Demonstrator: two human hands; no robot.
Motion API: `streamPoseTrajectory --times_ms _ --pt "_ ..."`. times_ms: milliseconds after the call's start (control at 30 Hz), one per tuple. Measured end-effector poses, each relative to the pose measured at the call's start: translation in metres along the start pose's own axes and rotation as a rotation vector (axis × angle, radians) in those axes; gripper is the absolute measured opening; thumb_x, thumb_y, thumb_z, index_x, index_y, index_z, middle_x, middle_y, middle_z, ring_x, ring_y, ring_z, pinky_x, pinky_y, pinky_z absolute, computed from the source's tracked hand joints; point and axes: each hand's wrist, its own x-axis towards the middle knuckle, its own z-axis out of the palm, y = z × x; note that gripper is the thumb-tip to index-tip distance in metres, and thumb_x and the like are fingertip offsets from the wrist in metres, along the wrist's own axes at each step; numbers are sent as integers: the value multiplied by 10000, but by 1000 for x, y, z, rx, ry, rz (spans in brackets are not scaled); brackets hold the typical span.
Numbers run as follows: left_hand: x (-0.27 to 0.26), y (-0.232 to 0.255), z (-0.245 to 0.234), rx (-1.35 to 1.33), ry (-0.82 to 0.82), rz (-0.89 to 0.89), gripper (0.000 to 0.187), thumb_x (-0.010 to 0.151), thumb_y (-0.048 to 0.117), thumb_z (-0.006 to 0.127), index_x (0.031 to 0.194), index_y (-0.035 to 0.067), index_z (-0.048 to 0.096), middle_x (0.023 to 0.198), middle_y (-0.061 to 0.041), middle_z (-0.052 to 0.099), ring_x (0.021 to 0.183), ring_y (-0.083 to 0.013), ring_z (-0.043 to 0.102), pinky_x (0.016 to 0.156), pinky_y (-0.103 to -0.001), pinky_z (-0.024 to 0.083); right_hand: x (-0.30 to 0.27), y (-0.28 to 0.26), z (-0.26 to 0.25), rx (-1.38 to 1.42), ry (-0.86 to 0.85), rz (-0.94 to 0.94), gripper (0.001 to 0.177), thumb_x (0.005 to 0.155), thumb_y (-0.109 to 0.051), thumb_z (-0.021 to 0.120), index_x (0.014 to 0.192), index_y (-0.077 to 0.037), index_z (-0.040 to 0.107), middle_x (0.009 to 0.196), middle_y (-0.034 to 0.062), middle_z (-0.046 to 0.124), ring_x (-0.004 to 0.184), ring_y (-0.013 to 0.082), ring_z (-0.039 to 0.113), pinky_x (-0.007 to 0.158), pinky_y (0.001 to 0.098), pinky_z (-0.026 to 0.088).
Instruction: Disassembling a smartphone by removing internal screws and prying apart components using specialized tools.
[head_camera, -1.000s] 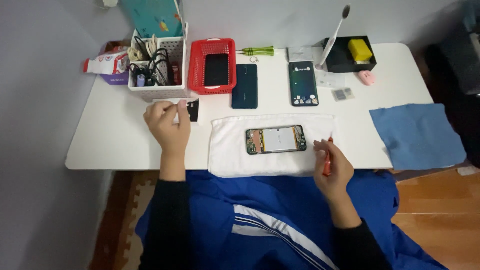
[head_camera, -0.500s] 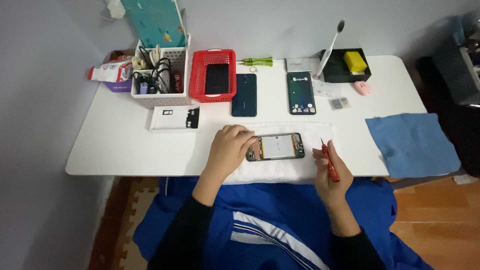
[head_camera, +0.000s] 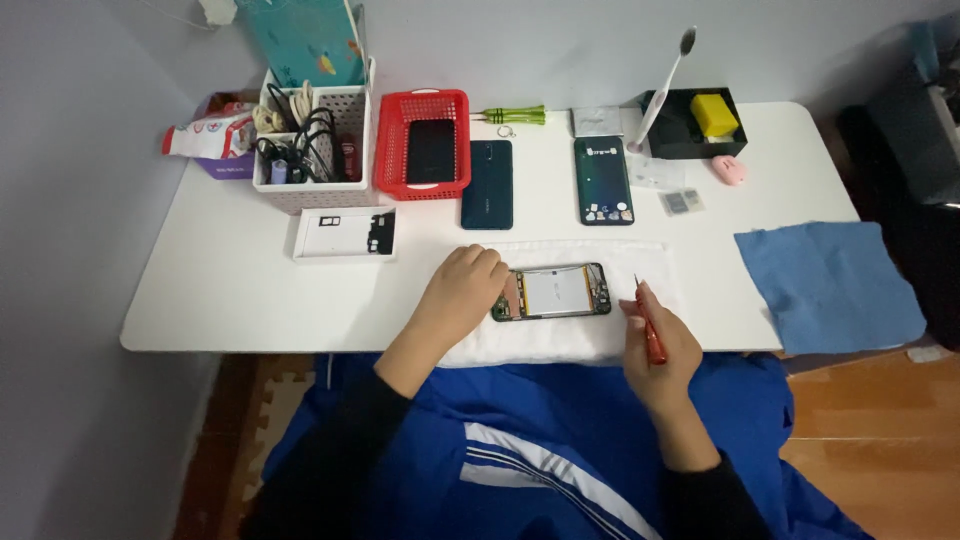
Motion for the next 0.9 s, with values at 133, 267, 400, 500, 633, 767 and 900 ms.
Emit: streamPoseTrajectory --times_ms 133,267,400,500,633,767,900 --pt "-2 -11 20 46 55 9 188 802 -4 732 757 82 571 720 -16 513 759 -192 597 841 -373 548 0 0 0 28 4 10 374 1070 -206 567 1344 18 690 942 122 797 842 311 751 783 408 579" --pt "5 -9 18 -11 133 -92 39 910 82 673 875 80 655 800 -52 599 836 -233 652 786 -366 537 -4 6 3 76 -14 116 320 1066 -123 555 1321 33 670 1001 167 788 881 334 751 786 427 586" --pt "18 6 -1 -143 301 -191 83 986 147 639 951 98 696 866 -28 634 882 -212 664 804 -335 532 8 -6 -2 174 -24 320 209 1080 -18 483 1148 -7 681 1003 136 783 888 296 756 763 364 606" --pt "23 19 -15 -233 357 -234 77 992 153 653 993 108 715 911 -36 662 926 -210 660 848 -335 527 16 -15 -7 138 -89 312 113 1060 -33 553 1138 -29 634 1089 156 773 937 314 760 777 412 611" --pt "23 31 -38 -339 431 -257 63 963 78 663 990 83 719 909 -73 679 916 -266 673 838 -374 532 20 -20 -10 129 -97 289 92 1023 22 601 1112 5 615 1084 202 766 949 368 757 837 468 603" --pt "9 16 -51 -284 563 -317 95 923 26 680 1006 65 705 927 -72 674 908 -297 667 807 -407 516 17 -19 -10 75 -75 223 104 990 43 662 1082 0 642 1041 186 775 942 372 756 842 466 603" --pt "-16 -16 -69 -143 675 -374 99 934 5 667 1027 39 673 968 -105 657 937 -339 647 824 -436 487 11 -8 -6 8 -46 145 87 983 2 710 1056 -43 695 1021 130 790 964 327 759 878 422 604"
